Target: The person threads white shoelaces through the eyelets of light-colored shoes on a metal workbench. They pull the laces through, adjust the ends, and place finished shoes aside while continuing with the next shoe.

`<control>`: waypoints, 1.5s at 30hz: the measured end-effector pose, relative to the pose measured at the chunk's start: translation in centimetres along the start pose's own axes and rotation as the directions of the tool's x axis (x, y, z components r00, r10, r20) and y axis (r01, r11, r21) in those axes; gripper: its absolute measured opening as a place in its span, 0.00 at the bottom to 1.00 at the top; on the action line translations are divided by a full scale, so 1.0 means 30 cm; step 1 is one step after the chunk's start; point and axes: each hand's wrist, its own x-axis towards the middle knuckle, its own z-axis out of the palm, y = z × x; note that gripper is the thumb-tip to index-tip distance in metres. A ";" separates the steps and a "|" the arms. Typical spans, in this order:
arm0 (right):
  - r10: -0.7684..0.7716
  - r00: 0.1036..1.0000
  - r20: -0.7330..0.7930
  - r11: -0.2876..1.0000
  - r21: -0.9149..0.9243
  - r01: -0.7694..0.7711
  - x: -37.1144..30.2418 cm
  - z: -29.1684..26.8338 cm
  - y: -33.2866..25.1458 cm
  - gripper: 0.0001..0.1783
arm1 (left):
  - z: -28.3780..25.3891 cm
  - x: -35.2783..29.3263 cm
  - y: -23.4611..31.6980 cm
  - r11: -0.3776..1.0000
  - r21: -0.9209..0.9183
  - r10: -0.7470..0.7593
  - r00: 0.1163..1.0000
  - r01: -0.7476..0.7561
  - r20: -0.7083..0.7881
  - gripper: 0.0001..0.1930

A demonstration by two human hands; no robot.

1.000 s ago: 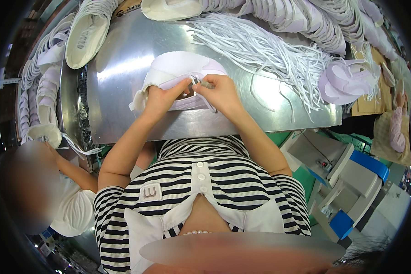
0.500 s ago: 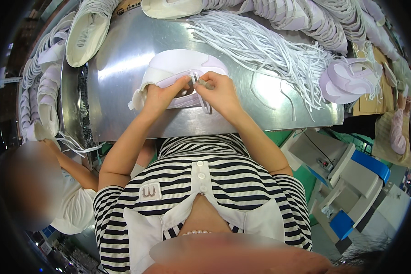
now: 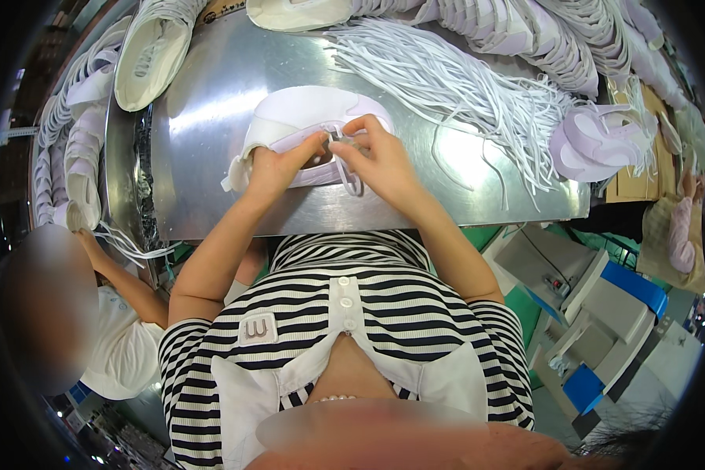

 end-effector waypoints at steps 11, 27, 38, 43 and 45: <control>-0.161 0.986 0.037 0.930 -0.328 0.164 0.021 -0.039 -0.023 0.10 | -0.010 0.002 -0.002 0.997 0.069 0.012 0.999 -0.014 0.032 0.09; -0.095 0.995 -0.005 0.982 0.163 0.095 0.144 -0.083 0.017 0.10 | -0.057 0.067 0.009 0.986 0.168 -0.051 0.957 0.003 0.285 0.14; -0.122 0.974 -0.190 0.971 -0.228 0.077 0.167 0.027 0.039 0.14 | -0.166 0.055 0.062 0.887 -0.271 -0.157 0.796 0.374 0.585 0.15; -0.144 0.947 -0.288 0.970 -0.232 0.077 0.179 0.037 0.055 0.13 | -0.369 -0.116 0.376 0.489 -0.870 0.391 0.908 -0.064 0.153 0.20; -0.145 0.938 -0.315 0.966 -0.252 0.065 0.181 0.047 0.048 0.13 | -0.388 -0.123 0.361 0.623 -0.725 0.256 0.952 -0.294 -0.166 0.17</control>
